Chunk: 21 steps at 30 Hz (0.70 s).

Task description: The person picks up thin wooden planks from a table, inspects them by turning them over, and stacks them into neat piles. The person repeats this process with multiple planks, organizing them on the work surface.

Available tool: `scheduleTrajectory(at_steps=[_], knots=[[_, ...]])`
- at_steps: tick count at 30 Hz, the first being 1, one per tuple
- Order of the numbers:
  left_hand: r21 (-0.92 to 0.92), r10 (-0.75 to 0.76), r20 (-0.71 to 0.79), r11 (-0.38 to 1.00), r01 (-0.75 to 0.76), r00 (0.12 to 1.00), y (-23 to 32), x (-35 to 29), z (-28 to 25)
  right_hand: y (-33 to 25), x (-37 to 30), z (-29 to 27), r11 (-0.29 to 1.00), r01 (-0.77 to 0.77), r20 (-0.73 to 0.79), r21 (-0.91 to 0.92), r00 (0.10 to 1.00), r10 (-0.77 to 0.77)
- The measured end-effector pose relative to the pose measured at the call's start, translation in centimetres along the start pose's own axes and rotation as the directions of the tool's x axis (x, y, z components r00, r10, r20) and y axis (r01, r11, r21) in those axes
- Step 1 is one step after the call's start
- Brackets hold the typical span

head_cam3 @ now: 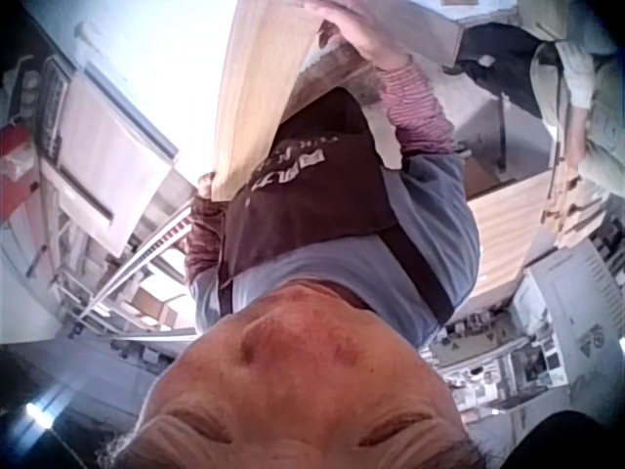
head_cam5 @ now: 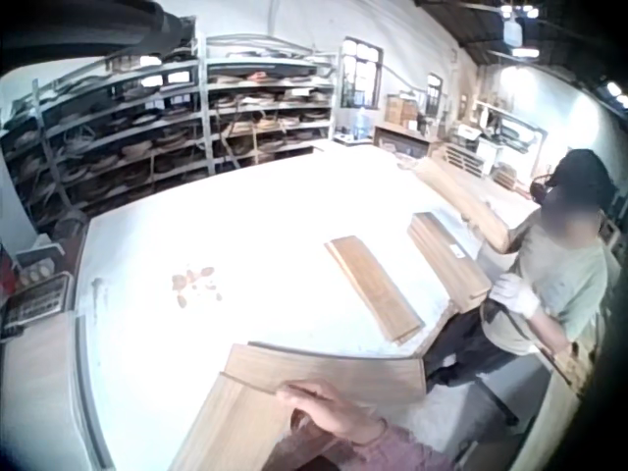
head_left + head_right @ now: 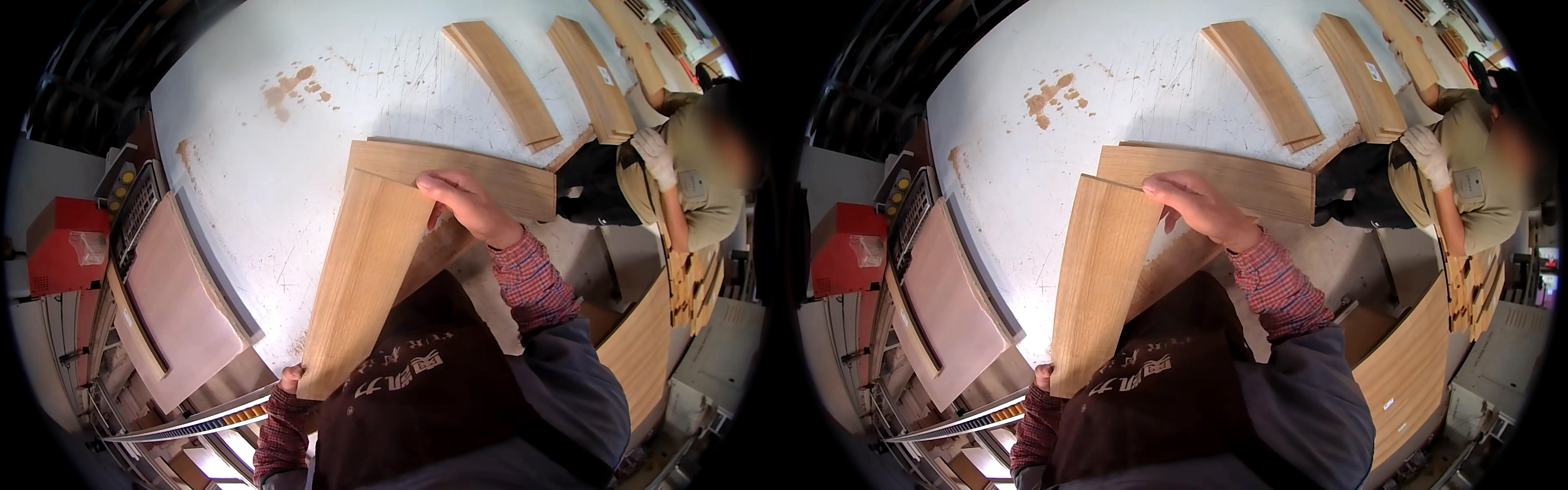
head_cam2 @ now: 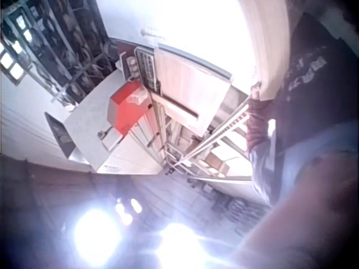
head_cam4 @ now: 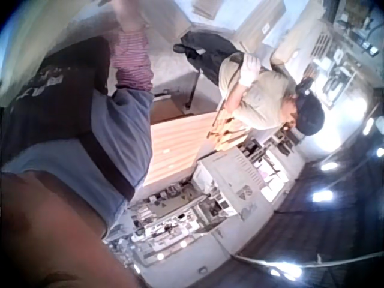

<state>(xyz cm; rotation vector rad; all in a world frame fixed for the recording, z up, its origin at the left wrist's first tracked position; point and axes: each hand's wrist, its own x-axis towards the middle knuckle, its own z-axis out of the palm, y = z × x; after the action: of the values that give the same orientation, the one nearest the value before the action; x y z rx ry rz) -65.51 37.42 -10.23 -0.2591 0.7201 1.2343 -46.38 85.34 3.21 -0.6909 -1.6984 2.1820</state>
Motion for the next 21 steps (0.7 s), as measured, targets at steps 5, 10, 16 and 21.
scheduleTrajectory(at_steps=[5, 10, 16, 21], knots=[[-0.005, -0.031, 0.021, 1.000, 0.031, 0.999, 0.3, -0.1, 0.4, -0.2, 0.5, -0.8, 0.961, 0.113, 0.113, -0.251, 0.990, -0.087], [0.011, -0.025, 0.038, 1.000, 0.024, 0.999, 0.0, -0.3, -1.4, -0.2, 0.6, -1.1, 0.981, 0.061, 0.098, -0.183, 0.994, -0.044], [-0.053, -0.006, 0.083, 0.999, 0.010, 0.996, -0.1, 0.4, -2.2, -0.1, 1.0, -1.6, 0.996, 0.008, 0.128, -0.085, 0.992, 0.003], [-0.006, 0.024, 0.035, 1.000, -0.024, 0.999, 0.0, 0.8, -1.3, -0.9, 0.5, -1.5, 0.996, -0.077, 0.066, -0.033, 0.995, 0.079]])
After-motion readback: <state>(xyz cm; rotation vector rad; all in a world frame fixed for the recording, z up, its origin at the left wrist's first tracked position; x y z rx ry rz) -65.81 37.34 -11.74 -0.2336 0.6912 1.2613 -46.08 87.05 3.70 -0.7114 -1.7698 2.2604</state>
